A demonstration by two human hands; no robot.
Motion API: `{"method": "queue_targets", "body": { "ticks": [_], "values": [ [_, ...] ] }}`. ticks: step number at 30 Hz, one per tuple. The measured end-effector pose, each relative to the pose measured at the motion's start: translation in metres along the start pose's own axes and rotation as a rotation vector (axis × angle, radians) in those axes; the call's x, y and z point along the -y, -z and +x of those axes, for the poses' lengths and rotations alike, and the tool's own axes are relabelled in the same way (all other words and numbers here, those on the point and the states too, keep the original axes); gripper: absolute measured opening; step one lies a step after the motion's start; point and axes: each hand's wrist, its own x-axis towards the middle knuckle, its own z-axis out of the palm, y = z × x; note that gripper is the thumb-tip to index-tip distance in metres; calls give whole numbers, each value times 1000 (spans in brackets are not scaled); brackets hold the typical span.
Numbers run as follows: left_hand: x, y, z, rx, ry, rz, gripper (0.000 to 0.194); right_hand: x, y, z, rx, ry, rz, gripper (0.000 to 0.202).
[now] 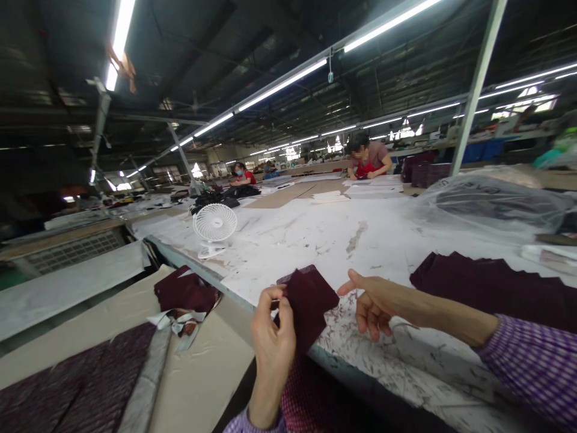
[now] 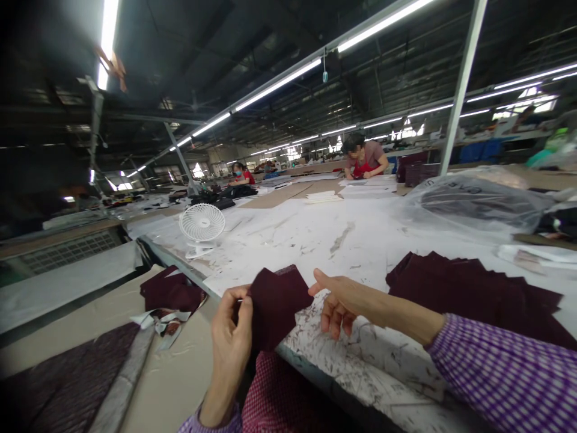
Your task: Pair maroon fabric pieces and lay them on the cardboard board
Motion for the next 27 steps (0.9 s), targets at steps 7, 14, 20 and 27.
{"method": "queue_targets", "body": {
  "ticks": [7, 14, 20, 27],
  "values": [
    [-31, -20, -34, 704, -321, 21, 8, -13, 5, -9, -46, 89, -132, 96],
    [-30, -18, -31, 784, -228, -80, 5, -21, 5, -17, -98, -20, -199, 69],
    [-36, -27, -53, 833, -427, -108, 15, -28, 2, -26, -47, -20, -260, 80],
    [-15, -27, -25, 384, -170, 148, 24, -40, 7, -25, -111, 241, -297, 72]
  ]
}}
